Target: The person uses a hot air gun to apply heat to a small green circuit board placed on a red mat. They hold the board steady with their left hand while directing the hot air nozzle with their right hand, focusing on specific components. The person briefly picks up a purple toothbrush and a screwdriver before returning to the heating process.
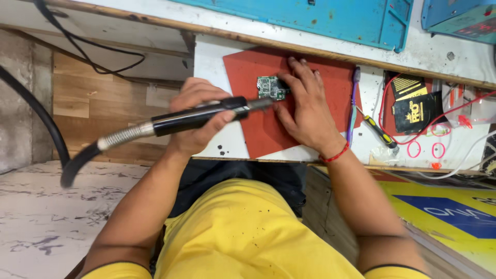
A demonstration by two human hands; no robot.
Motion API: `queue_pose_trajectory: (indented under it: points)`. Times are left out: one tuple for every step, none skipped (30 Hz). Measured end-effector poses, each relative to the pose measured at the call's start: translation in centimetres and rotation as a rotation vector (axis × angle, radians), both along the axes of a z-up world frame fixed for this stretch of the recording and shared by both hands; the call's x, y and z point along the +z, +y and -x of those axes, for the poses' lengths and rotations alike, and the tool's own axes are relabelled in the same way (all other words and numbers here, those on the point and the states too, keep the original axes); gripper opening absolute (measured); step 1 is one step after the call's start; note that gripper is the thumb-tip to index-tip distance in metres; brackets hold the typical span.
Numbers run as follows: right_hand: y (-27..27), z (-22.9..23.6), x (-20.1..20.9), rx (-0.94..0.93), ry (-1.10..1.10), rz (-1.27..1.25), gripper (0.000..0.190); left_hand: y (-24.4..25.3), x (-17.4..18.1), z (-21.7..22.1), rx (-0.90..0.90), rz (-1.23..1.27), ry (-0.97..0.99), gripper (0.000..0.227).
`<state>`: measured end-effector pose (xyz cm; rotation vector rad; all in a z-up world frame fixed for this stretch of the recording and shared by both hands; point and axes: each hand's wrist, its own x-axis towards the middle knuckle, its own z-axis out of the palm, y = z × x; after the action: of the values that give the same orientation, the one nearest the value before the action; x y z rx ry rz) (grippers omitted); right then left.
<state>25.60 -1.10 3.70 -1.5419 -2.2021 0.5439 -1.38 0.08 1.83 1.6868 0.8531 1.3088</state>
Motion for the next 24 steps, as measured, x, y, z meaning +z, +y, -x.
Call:
queue_pose_trajectory:
  points:
    - [-0.3,0.1,-0.2,-0.022,0.016,-0.003,0.056,-0.2,-0.1,0.0,0.063,0.002,0.023,0.027]
    - [-0.4,0.1,-0.4,-0.045,0.032,-0.006,0.053,-0.4,-0.2,-0.3,0.126,0.004,0.046,0.026]
    - [-0.6,0.1,-0.5,-0.069,0.050,-0.011,0.051,-0.7,-0.2,-0.2,0.187,0.005,0.071,0.026]
    - [-0.9,0.4,-0.7,-0.077,0.071,0.002,0.051,-0.9,-0.2,0.2,0.148,0.015,0.064,0.025]
    - [-1.1,0.4,-0.7,-0.097,0.087,0.001,0.051,-0.7,-0.1,0.3,0.097,0.012,0.051,0.024]
    - [-1.2,0.4,-0.7,-0.117,0.104,0.000,0.051,-0.5,-0.1,0.4,0.045,0.009,0.038,0.024]
    - [-1.1,0.3,-0.7,-0.108,0.084,-0.026,0.053,-0.5,-0.1,0.3,0.091,-0.020,0.035,0.024]
    - [-1.0,0.2,-0.8,-0.100,0.064,-0.052,0.054,-0.6,-0.2,0.0,0.137,-0.050,0.031,0.025]
    - [-1.2,0.3,-1.0,-0.083,0.050,-0.064,0.056,-1.1,-0.2,0.0,0.192,-0.067,0.036,0.026]
    - [-1.4,0.2,-1.1,-0.080,0.029,-0.076,0.055,-1.3,-0.3,0.2,0.152,-0.051,0.046,0.026]
    - [-1.2,0.1,-1.1,-0.076,0.009,-0.097,0.055,-1.0,-0.4,0.4,0.112,-0.045,0.056,0.026]
    - [-1.1,0.2,-1.1,-0.072,-0.012,-0.118,0.055,-0.8,-0.3,0.5,0.073,-0.039,0.066,0.026]
    - [-1.0,0.2,-1.1,-0.079,-0.003,-0.118,0.054,-0.8,-0.2,0.3,0.110,-0.046,0.032,0.026]
    - [-0.7,0.3,-1.1,-0.086,0.006,-0.118,0.054,-1.0,-0.2,0.0,0.147,-0.052,-0.002,0.027]
    - [-1.0,0.3,-1.2,-0.098,0.017,-0.106,0.053,-1.3,-0.2,-0.2,0.178,-0.047,-0.034,0.028]
    - [-1.2,0.1,-1.3,-0.101,0.019,-0.115,0.052,-1.1,-0.2,-0.1,0.153,-0.045,-0.012,0.027]
    - [-1.1,0.1,-1.4,-0.102,0.023,-0.122,0.051,-0.9,-0.3,0.1,0.131,-0.043,0.012,0.026]
    - [-0.9,0.0,-1.5,-0.102,0.027,-0.130,0.050,-0.7,-0.4,0.3,0.109,-0.041,0.035,0.024]
    - [-0.9,-0.2,-1.6,-0.102,0.029,-0.140,0.050,-0.8,-0.6,0.2,0.137,-0.032,0.034,0.024]
    - [-0.6,-0.4,-1.8,-0.101,0.031,-0.150,0.050,-0.9,-0.7,0.0,0.164,-0.022,0.033,0.024]
    - [-1.0,-0.4,-2.0,-0.098,0.036,-0.150,0.049,-1.5,-0.9,0.0,0.195,-0.003,0.035,0.024]
    - [-1.5,-0.4,-2.1,-0.107,0.036,-0.135,0.049,-1.9,-1.0,0.2,0.159,0.002,0.042,0.024]
    - [-1.3,-0.4,-2.1,-0.112,0.036,-0.138,0.048,-1.3,-1.0,0.3,0.128,-0.010,0.045,0.023]
    - [-1.2,-0.3,-1.9,-0.117,0.036,-0.141,0.048,-1.0,-0.9,0.4,0.096,-0.022,0.048,0.023]
